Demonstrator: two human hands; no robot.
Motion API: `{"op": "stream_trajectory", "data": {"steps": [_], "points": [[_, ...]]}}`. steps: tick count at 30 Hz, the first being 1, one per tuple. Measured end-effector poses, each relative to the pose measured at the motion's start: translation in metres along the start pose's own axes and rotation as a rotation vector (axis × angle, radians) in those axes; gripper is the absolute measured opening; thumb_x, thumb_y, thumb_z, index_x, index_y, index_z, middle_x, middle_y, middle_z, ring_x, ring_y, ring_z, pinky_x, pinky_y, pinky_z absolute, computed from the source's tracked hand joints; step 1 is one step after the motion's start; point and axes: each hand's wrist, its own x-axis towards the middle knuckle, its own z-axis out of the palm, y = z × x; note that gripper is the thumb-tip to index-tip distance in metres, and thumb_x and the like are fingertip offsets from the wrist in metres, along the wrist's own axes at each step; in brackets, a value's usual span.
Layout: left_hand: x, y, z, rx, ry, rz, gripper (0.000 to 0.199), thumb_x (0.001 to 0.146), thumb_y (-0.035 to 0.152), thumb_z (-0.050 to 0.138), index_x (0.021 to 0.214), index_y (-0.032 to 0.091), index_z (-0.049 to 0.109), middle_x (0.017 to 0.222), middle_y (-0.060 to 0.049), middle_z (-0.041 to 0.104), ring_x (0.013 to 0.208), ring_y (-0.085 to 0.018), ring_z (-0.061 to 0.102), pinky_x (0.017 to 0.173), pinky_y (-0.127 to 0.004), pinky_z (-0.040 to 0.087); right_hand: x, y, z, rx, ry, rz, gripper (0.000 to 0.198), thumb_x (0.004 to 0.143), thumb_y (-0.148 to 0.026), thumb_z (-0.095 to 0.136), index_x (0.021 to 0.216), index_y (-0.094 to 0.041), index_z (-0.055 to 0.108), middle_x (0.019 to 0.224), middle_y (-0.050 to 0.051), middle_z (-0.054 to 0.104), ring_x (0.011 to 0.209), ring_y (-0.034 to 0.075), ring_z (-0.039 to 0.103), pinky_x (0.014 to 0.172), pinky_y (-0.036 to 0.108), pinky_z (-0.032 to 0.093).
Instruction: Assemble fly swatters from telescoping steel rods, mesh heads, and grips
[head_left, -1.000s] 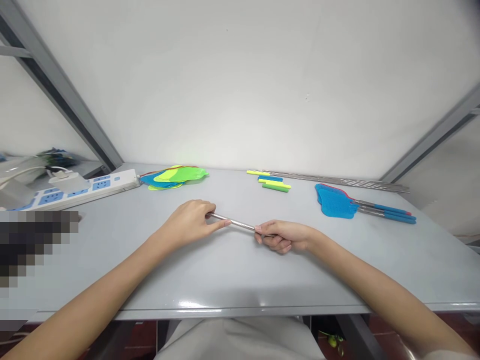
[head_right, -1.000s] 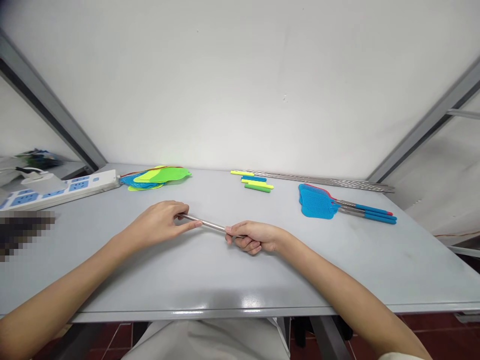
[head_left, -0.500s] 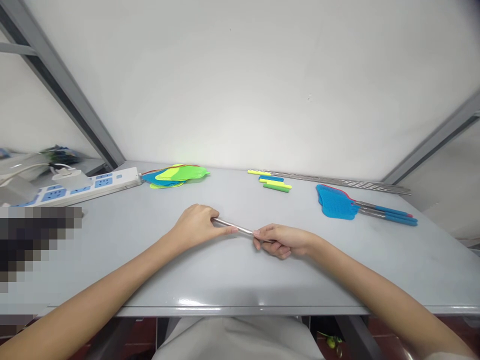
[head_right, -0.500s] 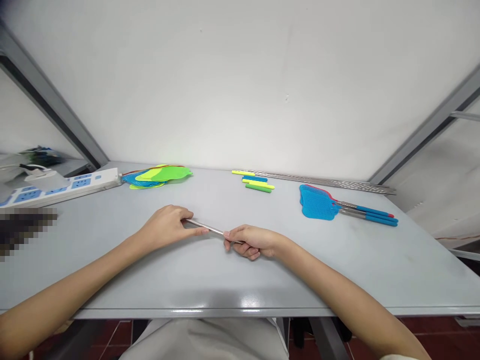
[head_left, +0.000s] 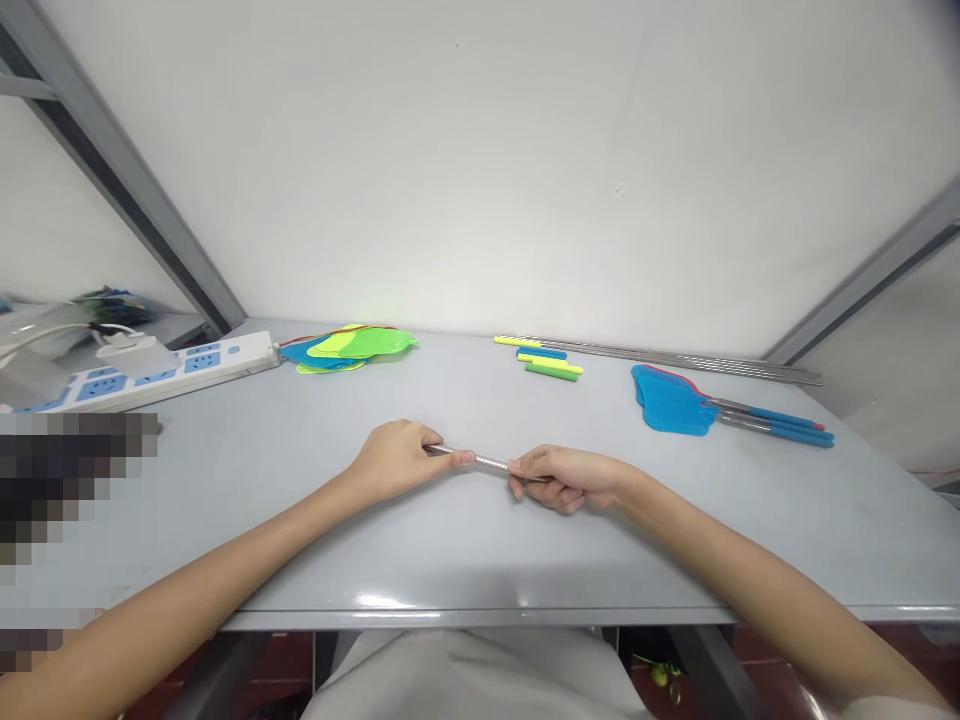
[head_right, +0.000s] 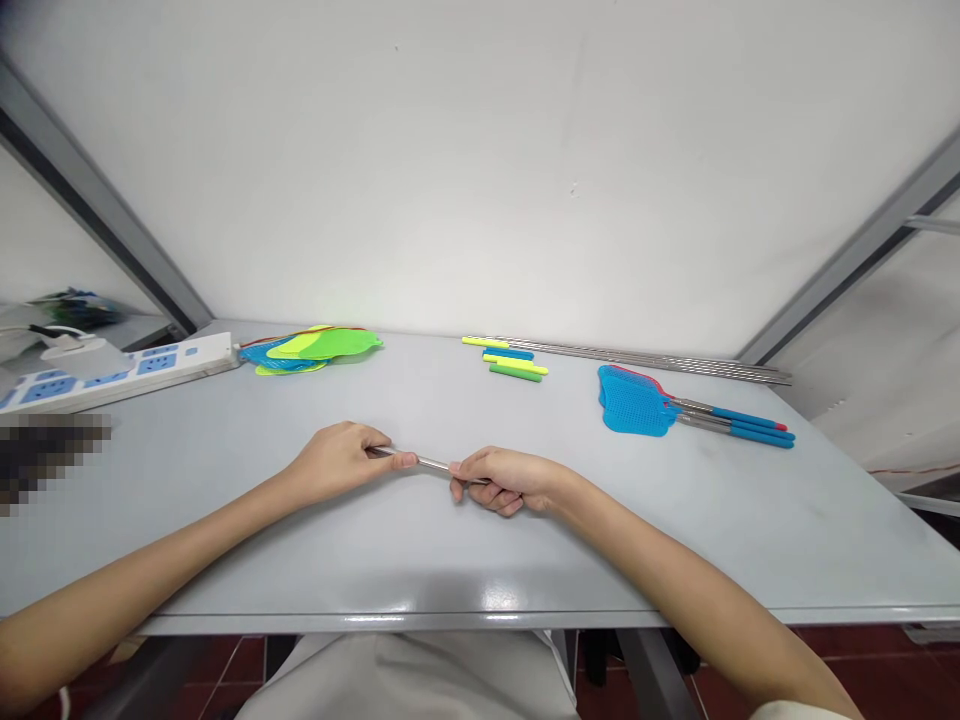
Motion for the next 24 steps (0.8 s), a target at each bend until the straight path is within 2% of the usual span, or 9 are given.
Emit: {"op": "stream_trajectory", "data": {"steps": [8, 14, 24], "points": [[-0.002, 0.0025, -0.0005, -0.018, -0.014, 0.005, 0.051, 0.065, 0.064, 0.032, 0.042, 0.018, 0.039, 0.041, 0.001, 0.038, 0.04, -0.011, 0.036, 0.043, -0.023, 0.015, 0.0002, 0.0023, -0.0027, 0.069, -0.057, 0.028, 0.029, 0.078, -0.041, 0.04, 0.076, -0.013, 0.047, 0.045, -0.009, 0.018, 0.032, 0.001, 0.01, 0.026, 0.012, 0.01], [-0.0042, 0.0071, -0.0021, -0.011, -0.02, -0.01, 0.052, 0.066, 0.063, 0.031, 0.042, 0.018, 0.036, 0.04, 0.002, 0.034, 0.039, -0.01, 0.033, 0.043, -0.023, 0.015, 0.0006, 0.0023, -0.0077, 0.219, -0.191, 0.081, 0.022, 0.079, -0.036, 0.041, 0.077, -0.014, 0.045, 0.044, -0.009, 0.019, 0.031, 0.001, 0.011, 0.025, 0.011, 0.011], [-0.0047, 0.0094, -0.0007, -0.008, -0.042, -0.007, 0.051, 0.067, 0.063, 0.029, 0.044, 0.018, 0.038, 0.041, 0.001, 0.039, 0.04, -0.011, 0.036, 0.043, -0.023, 0.017, 0.0008, 0.0017, -0.0051, 0.299, -0.241, 0.109, 0.022, 0.081, -0.034, 0.039, 0.076, -0.014, 0.044, 0.043, -0.01, 0.021, 0.03, 0.001, 0.013, 0.025, 0.01, 0.015]]}}
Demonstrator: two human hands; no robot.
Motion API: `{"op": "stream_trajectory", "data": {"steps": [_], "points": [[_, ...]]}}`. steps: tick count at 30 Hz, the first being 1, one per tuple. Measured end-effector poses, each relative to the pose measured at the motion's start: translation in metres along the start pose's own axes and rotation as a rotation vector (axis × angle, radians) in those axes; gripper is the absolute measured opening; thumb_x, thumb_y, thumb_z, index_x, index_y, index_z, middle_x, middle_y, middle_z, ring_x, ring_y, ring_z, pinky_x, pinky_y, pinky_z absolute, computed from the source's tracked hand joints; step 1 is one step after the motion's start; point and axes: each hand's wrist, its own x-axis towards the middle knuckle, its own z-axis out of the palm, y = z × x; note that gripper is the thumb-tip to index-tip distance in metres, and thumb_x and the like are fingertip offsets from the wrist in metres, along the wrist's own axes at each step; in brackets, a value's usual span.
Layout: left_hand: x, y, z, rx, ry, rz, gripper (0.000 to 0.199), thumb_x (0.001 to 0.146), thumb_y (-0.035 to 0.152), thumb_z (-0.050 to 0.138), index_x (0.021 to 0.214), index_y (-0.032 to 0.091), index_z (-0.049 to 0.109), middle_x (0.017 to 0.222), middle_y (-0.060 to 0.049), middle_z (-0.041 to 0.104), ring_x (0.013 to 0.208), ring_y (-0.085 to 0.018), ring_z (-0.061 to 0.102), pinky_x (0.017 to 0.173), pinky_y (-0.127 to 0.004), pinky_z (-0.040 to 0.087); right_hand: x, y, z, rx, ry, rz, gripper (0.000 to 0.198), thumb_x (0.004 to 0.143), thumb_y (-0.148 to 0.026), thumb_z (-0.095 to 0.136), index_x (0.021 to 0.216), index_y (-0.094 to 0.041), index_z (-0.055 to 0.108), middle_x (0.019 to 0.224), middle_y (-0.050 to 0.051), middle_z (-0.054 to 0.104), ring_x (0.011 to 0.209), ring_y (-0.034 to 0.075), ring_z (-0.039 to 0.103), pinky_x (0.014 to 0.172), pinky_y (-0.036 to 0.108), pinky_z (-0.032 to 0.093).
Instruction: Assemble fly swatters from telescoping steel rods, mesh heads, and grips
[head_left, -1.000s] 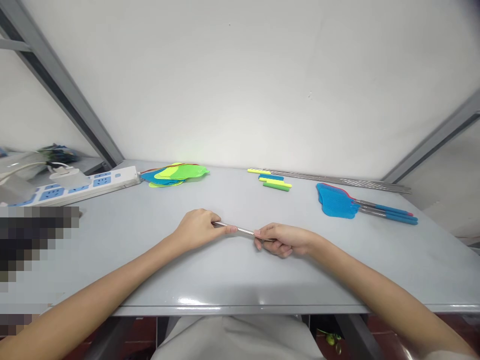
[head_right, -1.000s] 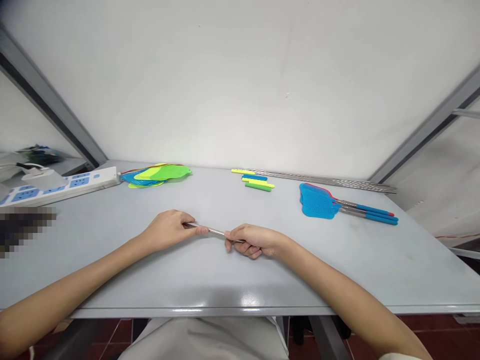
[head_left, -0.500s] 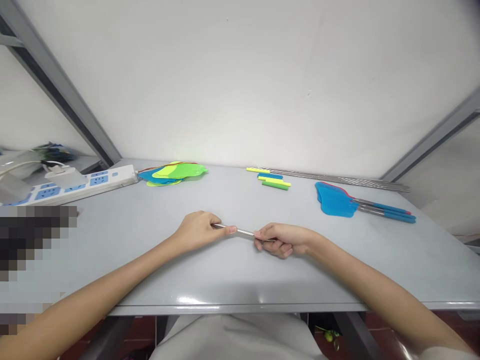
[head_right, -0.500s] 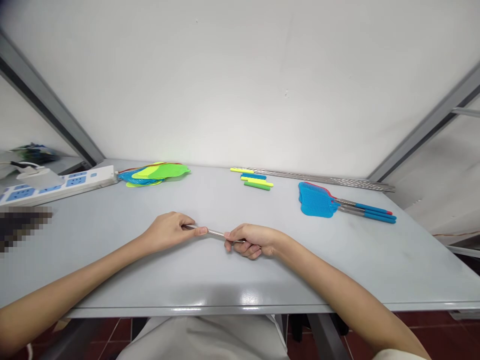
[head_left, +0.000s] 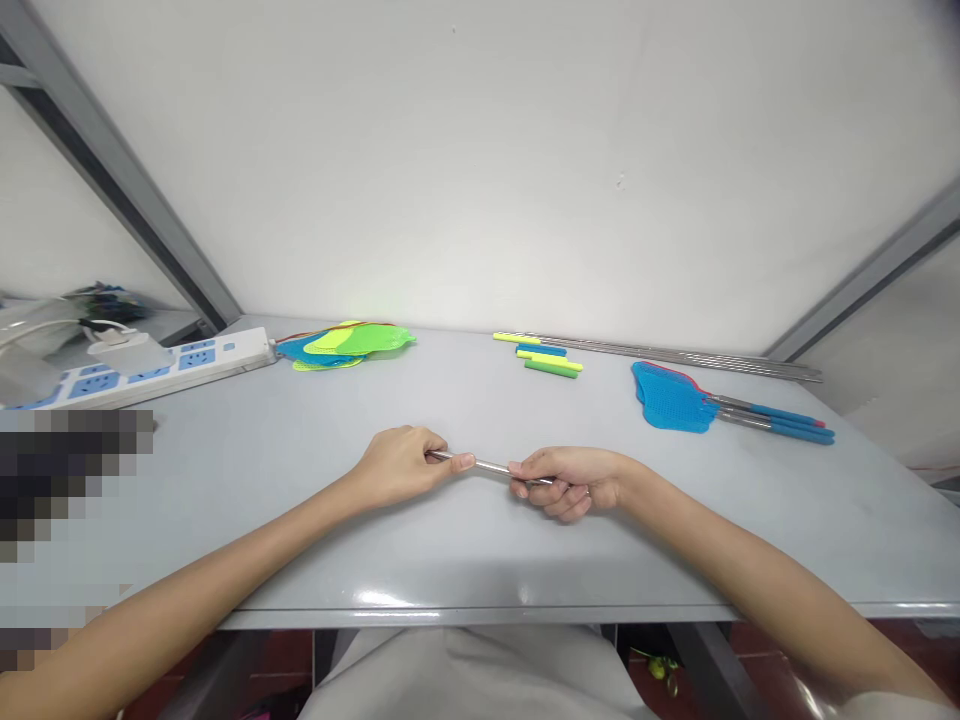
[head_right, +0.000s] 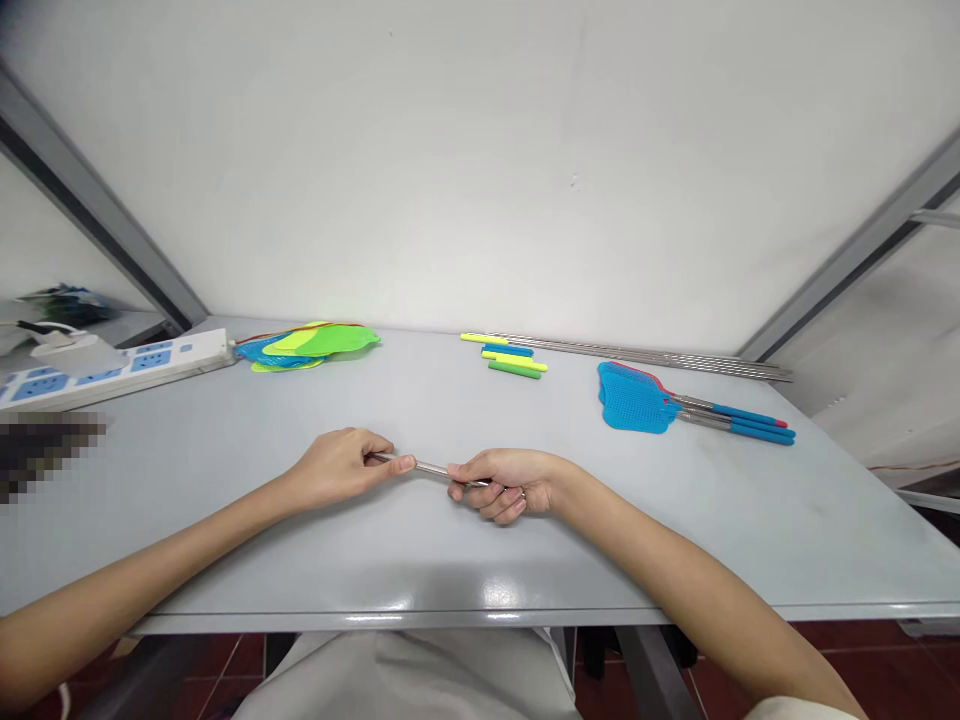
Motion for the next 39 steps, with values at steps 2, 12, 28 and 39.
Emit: {"op": "stream_trajectory", "data": {"steps": [2, 12, 28, 39], "points": [[-0.001, 0.0, 0.0, -0.005, -0.003, 0.006, 0.051, 0.067, 0.063, 0.029, 0.044, 0.018, 0.038, 0.041, 0.002, 0.038, 0.039, -0.011, 0.036, 0.042, -0.023, 0.017, -0.001, 0.0, 0.001, 0.007, -0.007, 0.002, 0.022, 0.081, -0.034, 0.039, 0.076, -0.014, 0.044, 0.043, -0.01, 0.021, 0.03, 0.001, 0.013, 0.024, 0.01, 0.015], [-0.006, 0.004, -0.001, -0.004, -0.014, 0.062, 0.05, 0.071, 0.06, 0.026, 0.046, 0.018, 0.039, 0.043, 0.001, 0.04, 0.04, -0.01, 0.034, 0.043, -0.023, 0.017, 0.003, 0.001, 0.005, 0.08, -0.039, 0.033, 0.021, 0.082, -0.033, 0.037, 0.078, -0.013, 0.044, 0.041, -0.01, 0.02, 0.03, 0.001, 0.013, 0.024, 0.009, 0.017], [-0.006, 0.007, 0.001, 0.004, 0.008, 0.115, 0.044, 0.074, 0.05, 0.028, 0.047, 0.018, 0.038, 0.043, 0.002, 0.038, 0.042, -0.01, 0.034, 0.045, -0.023, 0.017, 0.005, 0.004, 0.01, -0.011, 0.049, -0.017, 0.024, 0.08, -0.037, 0.039, 0.076, -0.014, 0.044, 0.042, -0.01, 0.021, 0.029, 0.001, 0.012, 0.024, 0.01, 0.013], [-0.004, 0.004, -0.002, 0.013, 0.048, 0.166, 0.041, 0.074, 0.049, 0.031, 0.048, 0.018, 0.039, 0.043, 0.003, 0.038, 0.043, -0.011, 0.034, 0.045, -0.023, 0.017, 0.005, 0.004, 0.01, -0.1, 0.09, -0.059, 0.028, 0.077, -0.042, 0.042, 0.075, -0.014, 0.045, 0.042, -0.01, 0.019, 0.031, 0.002, 0.011, 0.026, 0.012, 0.011]]}}
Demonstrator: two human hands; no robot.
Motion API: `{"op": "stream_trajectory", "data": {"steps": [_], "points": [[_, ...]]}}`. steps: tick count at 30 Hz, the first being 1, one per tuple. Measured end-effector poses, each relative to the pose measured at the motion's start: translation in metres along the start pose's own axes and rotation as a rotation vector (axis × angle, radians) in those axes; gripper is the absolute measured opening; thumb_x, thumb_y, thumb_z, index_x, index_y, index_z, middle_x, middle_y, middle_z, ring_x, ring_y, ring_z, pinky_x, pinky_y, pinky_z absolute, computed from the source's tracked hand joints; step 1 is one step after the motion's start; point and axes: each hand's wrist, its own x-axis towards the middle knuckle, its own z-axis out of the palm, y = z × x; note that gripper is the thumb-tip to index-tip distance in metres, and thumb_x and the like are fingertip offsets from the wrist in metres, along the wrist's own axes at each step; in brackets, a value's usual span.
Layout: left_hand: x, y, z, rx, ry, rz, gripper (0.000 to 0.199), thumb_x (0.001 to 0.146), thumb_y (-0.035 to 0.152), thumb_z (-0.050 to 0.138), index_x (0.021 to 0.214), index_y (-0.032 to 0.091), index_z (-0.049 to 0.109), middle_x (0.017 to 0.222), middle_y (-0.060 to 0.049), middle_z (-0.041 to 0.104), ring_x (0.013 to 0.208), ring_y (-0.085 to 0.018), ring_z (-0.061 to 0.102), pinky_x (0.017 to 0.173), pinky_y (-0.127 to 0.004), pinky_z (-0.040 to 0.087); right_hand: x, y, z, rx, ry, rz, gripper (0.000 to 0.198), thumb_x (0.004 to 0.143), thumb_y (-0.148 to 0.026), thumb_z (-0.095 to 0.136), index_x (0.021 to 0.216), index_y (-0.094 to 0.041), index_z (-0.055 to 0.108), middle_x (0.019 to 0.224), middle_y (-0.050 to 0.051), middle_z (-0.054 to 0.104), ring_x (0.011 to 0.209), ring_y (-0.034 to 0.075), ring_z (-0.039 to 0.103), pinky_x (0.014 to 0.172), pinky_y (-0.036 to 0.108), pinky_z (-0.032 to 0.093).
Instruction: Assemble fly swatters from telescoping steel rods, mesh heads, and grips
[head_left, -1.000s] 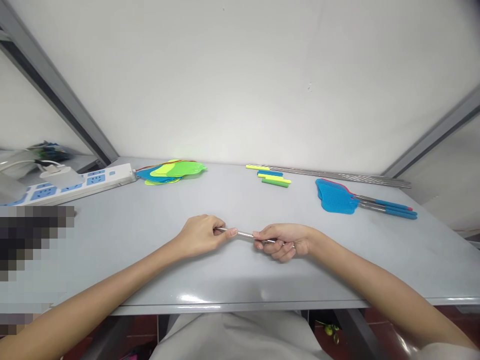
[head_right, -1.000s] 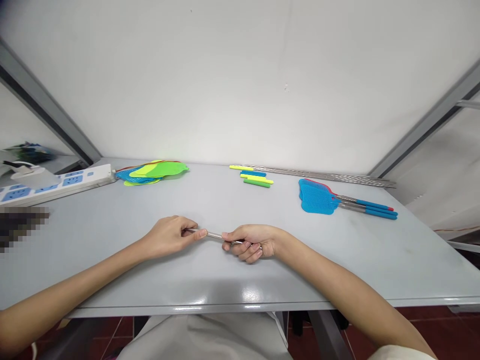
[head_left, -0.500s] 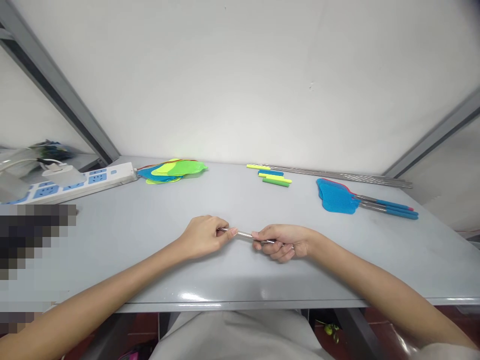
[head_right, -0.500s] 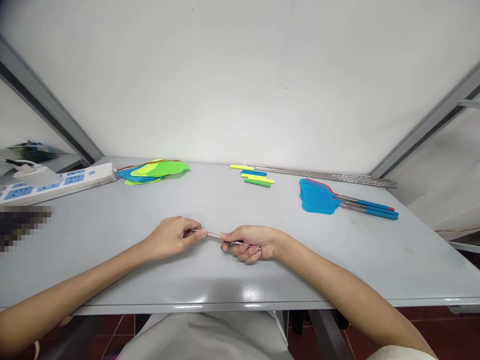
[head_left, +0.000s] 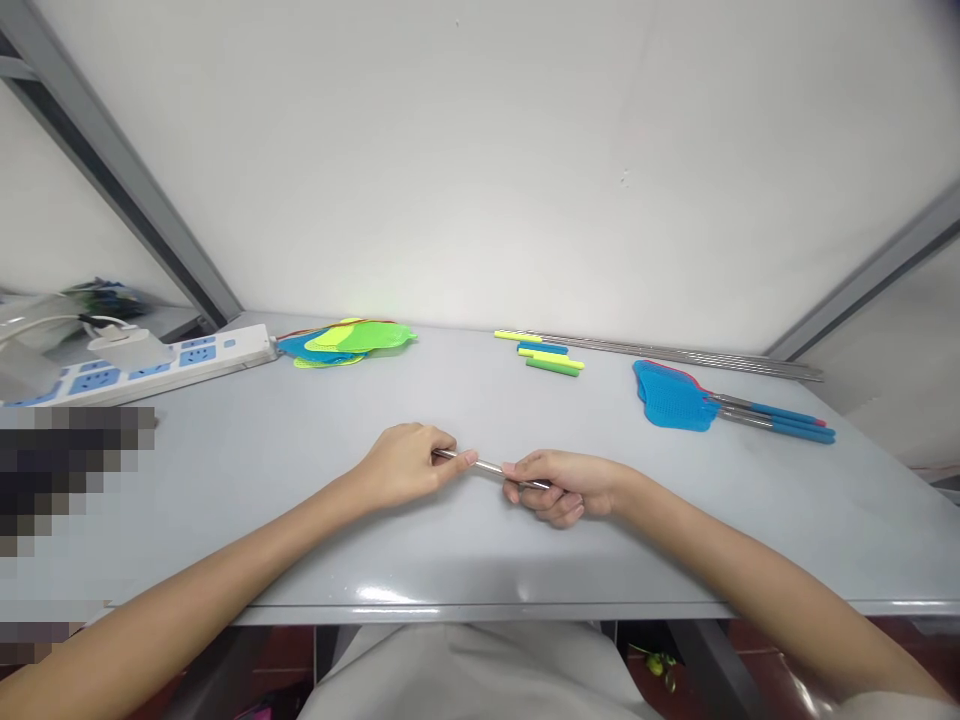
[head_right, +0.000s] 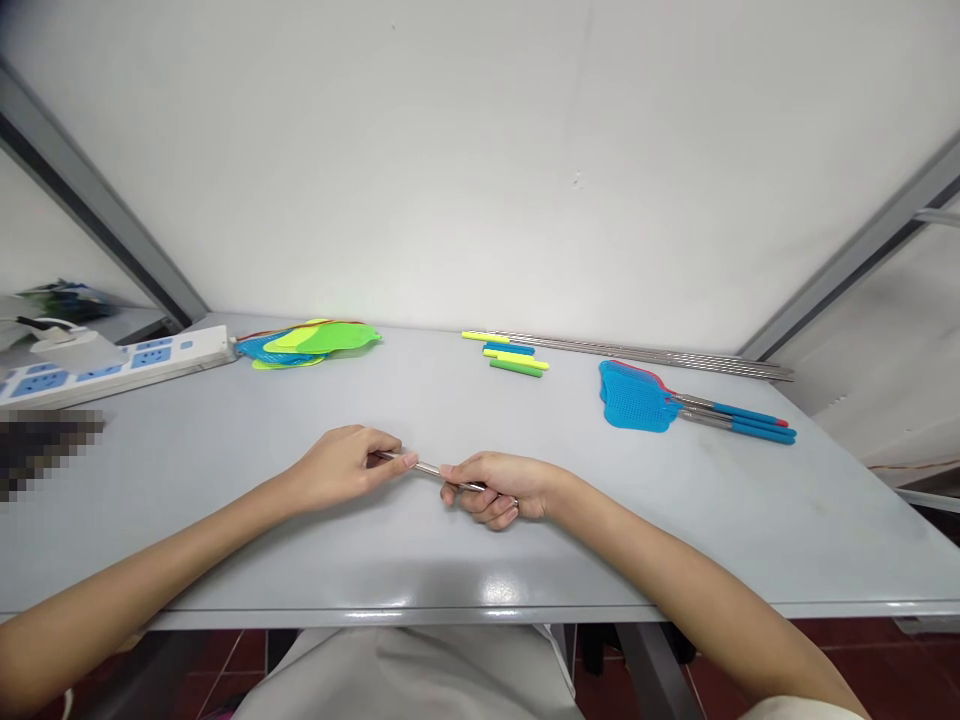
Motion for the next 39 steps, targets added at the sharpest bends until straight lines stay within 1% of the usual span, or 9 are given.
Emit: {"op": "stream_trajectory", "data": {"steps": [4, 8, 16, 21, 26, 31, 34, 39], "points": [[0.002, -0.001, 0.0, 0.001, 0.043, 0.063, 0.039, 0.076, 0.044, 0.031, 0.048, 0.018, 0.04, 0.043, 0.003, 0.039, 0.043, -0.01, 0.035, 0.049, -0.023, 0.021, 0.0, 0.0, -0.001, -0.003, 0.018, -0.025, 0.029, 0.077, -0.043, 0.042, 0.076, -0.014, 0.046, 0.043, -0.009, 0.019, 0.032, 0.001, 0.012, 0.027, 0.012, 0.012], [0.005, -0.003, 0.0, -0.033, 0.083, 0.144, 0.037, 0.077, 0.042, 0.031, 0.052, 0.017, 0.041, 0.047, 0.003, 0.043, 0.048, -0.01, 0.038, 0.06, -0.024, 0.027, 0.001, 0.001, -0.002, -0.011, 0.046, -0.041, 0.029, 0.077, -0.043, 0.042, 0.076, -0.014, 0.046, 0.043, -0.009, 0.018, 0.032, 0.001, 0.011, 0.027, 0.013, 0.011], [0.008, -0.008, -0.006, -0.054, 0.064, 0.184, 0.037, 0.077, 0.048, 0.032, 0.066, 0.017, 0.049, 0.062, 0.002, 0.049, 0.063, -0.012, 0.045, 0.072, -0.029, 0.027, 0.0, -0.002, -0.006, -0.062, 0.09, -0.076, 0.03, 0.076, -0.044, 0.042, 0.075, -0.014, 0.048, 0.043, -0.009, 0.017, 0.032, 0.001, 0.011, 0.028, 0.013, 0.01], [0.008, -0.009, -0.012, -0.058, 0.078, 0.172, 0.036, 0.075, 0.051, 0.035, 0.07, 0.017, 0.049, 0.068, 0.001, 0.05, 0.069, -0.013, 0.046, 0.074, -0.029, 0.028, 0.0, -0.003, -0.007, -0.063, 0.099, -0.08, 0.03, 0.076, -0.043, 0.042, 0.076, -0.014, 0.048, 0.043, -0.009, 0.017, 0.032, 0.001, 0.011, 0.028, 0.012, 0.01], [0.009, -0.014, -0.017, -0.04, 0.151, 0.132, 0.034, 0.074, 0.05, 0.038, 0.075, 0.018, 0.048, 0.075, 0.0, 0.05, 0.074, -0.014, 0.046, 0.073, -0.028, 0.03, 0.0, -0.005, -0.01, -0.029, 0.098, -0.072, 0.029, 0.076, -0.042, 0.042, 0.076, -0.014, 0.048, 0.042, -0.01, 0.017, 0.032, 0.001, 0.01, 0.028, 0.012, 0.009], [0.011, -0.023, -0.019, 0.0, 0.21, 0.155, 0.027, 0.076, 0.044, 0.04, 0.081, 0.019, 0.049, 0.082, 0.0, 0.051, 0.081, -0.015, 0.045, 0.075, -0.028, 0.03, -0.001, -0.005, -0.013, 0.002, 0.091, -0.082, 0.029, 0.077, -0.042, 0.041, 0.074, -0.014, 0.048, 0.04, -0.01, 0.018, 0.032, 0.002, 0.009, 0.028, 0.012, 0.01], [0.012, -0.027, -0.02, 0.022, 0.212, 0.155, 0.025, 0.078, 0.041, 0.038, 0.082, 0.02, 0.05, 0.082, 0.0, 0.051, 0.081, -0.015, 0.045, 0.075, -0.029, 0.029, -0.001, -0.006, -0.013, 0.007, 0.089, -0.085, 0.029, 0.077, -0.042, 0.041, 0.073, -0.014, 0.048, 0.04, -0.01, 0.018, 0.032, 0.002, 0.01, 0.028, 0.012, 0.011], [0.013, -0.027, -0.022, 0.062, 0.19, 0.163, 0.029, 0.077, 0.045, 0.037, 0.079, 0.019, 0.05, 0.078, 0.0, 0.051, 0.074, -0.014, 0.046, 0.073, -0.029, 0.029, -0.002, -0.006, -0.011, 0.017, 0.09, -0.085, 0.029, 0.077, -0.041, 0.041, 0.072, -0.013, 0.048, 0.039, -0.01, 0.018, 0.032, 0.002, 0.009, 0.028, 0.013, 0.011]]}}
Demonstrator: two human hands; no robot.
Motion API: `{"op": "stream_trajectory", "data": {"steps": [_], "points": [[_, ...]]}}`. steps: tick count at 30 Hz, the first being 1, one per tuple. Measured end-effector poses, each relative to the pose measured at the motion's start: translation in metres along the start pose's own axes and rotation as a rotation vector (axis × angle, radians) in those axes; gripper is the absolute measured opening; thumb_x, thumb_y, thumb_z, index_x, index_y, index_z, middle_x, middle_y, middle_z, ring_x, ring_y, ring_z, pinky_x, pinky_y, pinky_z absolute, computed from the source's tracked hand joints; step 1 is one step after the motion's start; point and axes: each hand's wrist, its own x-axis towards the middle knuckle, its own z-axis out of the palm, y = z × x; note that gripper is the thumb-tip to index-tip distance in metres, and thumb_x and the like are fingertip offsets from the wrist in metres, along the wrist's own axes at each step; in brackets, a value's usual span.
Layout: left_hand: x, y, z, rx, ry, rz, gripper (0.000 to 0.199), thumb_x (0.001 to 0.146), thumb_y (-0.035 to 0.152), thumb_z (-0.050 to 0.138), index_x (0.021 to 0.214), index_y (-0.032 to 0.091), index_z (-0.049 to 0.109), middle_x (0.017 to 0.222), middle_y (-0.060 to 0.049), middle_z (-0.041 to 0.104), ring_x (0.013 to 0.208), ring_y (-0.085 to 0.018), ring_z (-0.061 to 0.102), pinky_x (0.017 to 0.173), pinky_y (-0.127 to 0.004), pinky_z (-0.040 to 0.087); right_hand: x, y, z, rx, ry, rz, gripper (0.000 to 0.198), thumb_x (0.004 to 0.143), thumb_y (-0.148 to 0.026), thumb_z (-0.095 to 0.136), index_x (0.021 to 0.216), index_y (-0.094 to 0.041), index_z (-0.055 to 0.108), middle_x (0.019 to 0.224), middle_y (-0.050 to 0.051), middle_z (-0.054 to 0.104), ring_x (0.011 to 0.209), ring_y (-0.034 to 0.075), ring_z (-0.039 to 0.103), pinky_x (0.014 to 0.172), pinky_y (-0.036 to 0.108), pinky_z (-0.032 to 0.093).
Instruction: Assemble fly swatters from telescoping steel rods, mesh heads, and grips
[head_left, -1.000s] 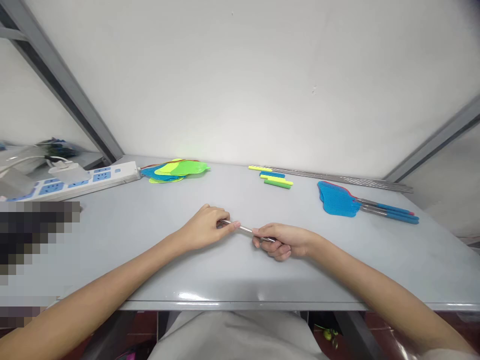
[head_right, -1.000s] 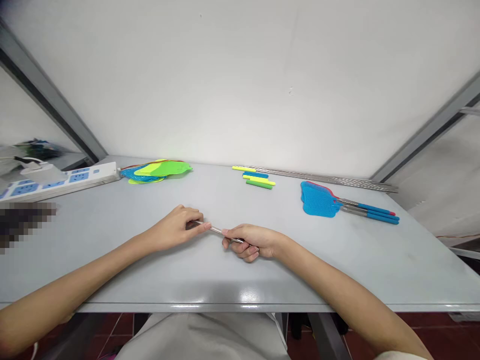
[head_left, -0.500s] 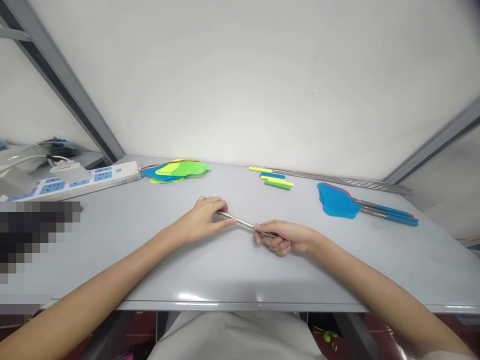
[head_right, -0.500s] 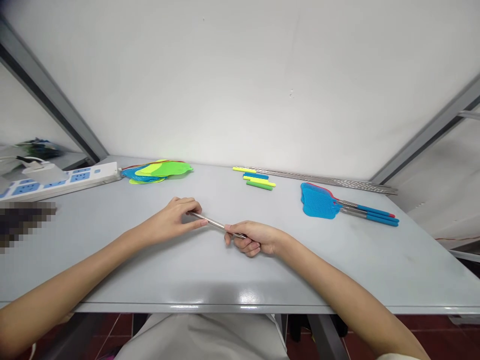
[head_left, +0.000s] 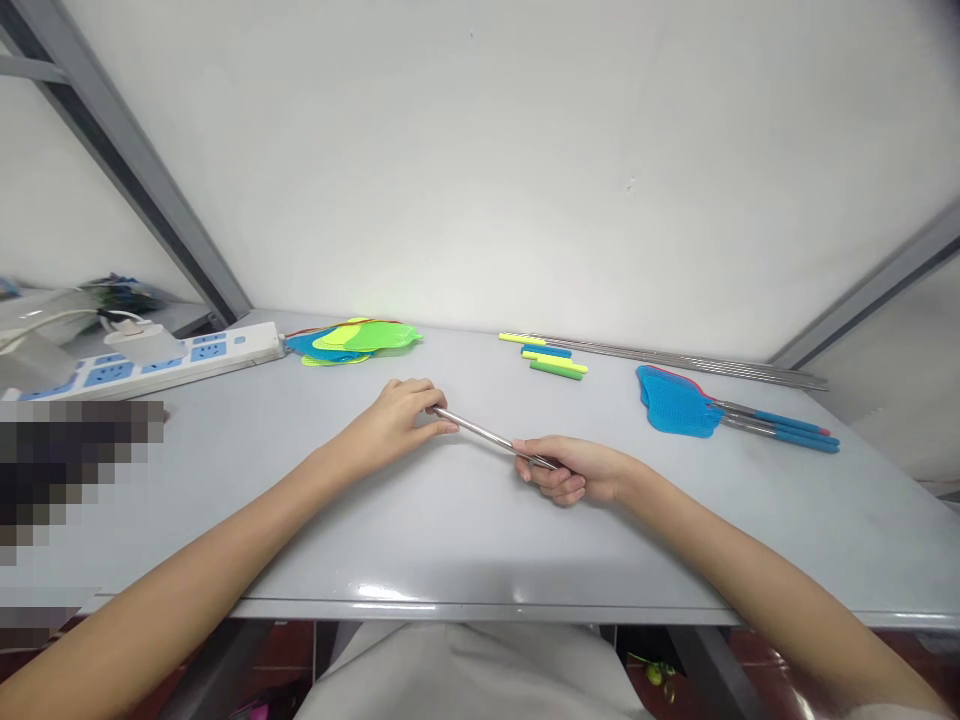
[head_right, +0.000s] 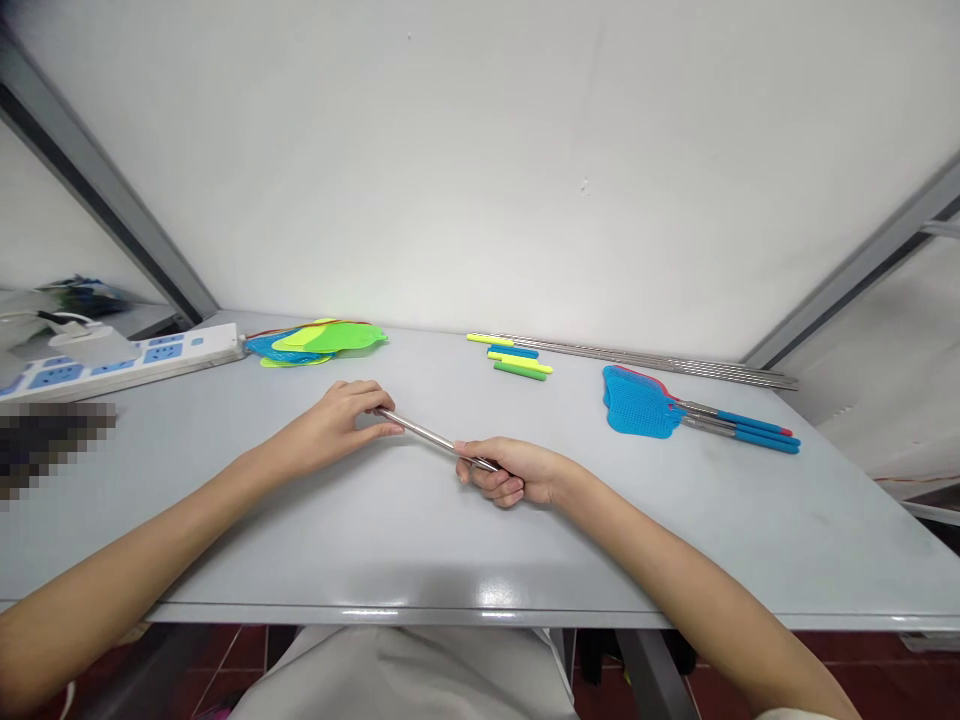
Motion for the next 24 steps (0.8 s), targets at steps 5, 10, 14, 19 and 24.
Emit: {"op": "stream_trajectory", "data": {"steps": [5, 10, 14, 19, 24], "points": [[-0.002, 0.005, 0.002, 0.144, 0.006, 0.049, 0.029, 0.083, 0.039, 0.029, 0.073, 0.018, 0.046, 0.072, -0.001, 0.05, 0.069, -0.015, 0.045, 0.067, -0.029, 0.029, 0.001, 0.0, 0.0, 0.014, -0.004, 0.0, 0.029, 0.077, -0.042, 0.041, 0.072, -0.013, 0.047, 0.038, -0.01, 0.019, 0.032, 0.002, 0.01, 0.027, 0.012, 0.011], [-0.006, 0.006, 0.009, 0.286, -0.021, 0.11, 0.03, 0.084, 0.035, 0.026, 0.066, 0.017, 0.042, 0.067, -0.001, 0.049, 0.06, -0.014, 0.043, 0.067, -0.03, 0.028, 0.0, 0.001, 0.001, -0.009, -0.017, 0.028, 0.028, 0.077, -0.041, 0.04, 0.073, -0.013, 0.047, 0.038, -0.01, 0.02, 0.03, 0.002, 0.011, 0.026, 0.012, 0.011], [-0.006, 0.003, 0.015, 0.234, -0.115, 0.159, 0.03, 0.085, 0.033, 0.025, 0.066, 0.017, 0.042, 0.065, -0.001, 0.05, 0.06, -0.013, 0.045, 0.064, -0.028, 0.03, -0.002, 0.002, 0.001, -0.031, -0.037, 0.05, 0.028, 0.078, -0.04, 0.04, 0.074, -0.014, 0.047, 0.04, -0.01, 0.02, 0.03, 0.001, 0.01, 0.025, 0.012, 0.011], [-0.009, 0.002, 0.021, 0.219, -0.167, 0.19, 0.033, 0.085, 0.037, 0.023, 0.067, 0.018, 0.042, 0.063, -0.002, 0.054, 0.057, -0.014, 0.046, 0.063, -0.028, 0.032, -0.002, 0.002, -0.002, -0.063, -0.054, 0.07, 0.027, 0.078, -0.04, 0.04, 0.073, -0.014, 0.045, 0.04, -0.01, 0.019, 0.03, 0.001, 0.01, 0.025, 0.011, 0.011], [-0.01, 0.003, 0.025, 0.231, -0.173, 0.212, 0.034, 0.084, 0.039, 0.022, 0.068, 0.017, 0.044, 0.062, -0.003, 0.055, 0.054, -0.015, 0.048, 0.061, -0.029, 0.033, -0.003, 0.002, -0.002, -0.11, -0.026, 0.074, 0.028, 0.077, -0.041, 0.042, 0.072, -0.014, 0.045, 0.041, -0.01, 0.02, 0.03, 0.001, 0.011, 0.025, 0.011, 0.011]]}}
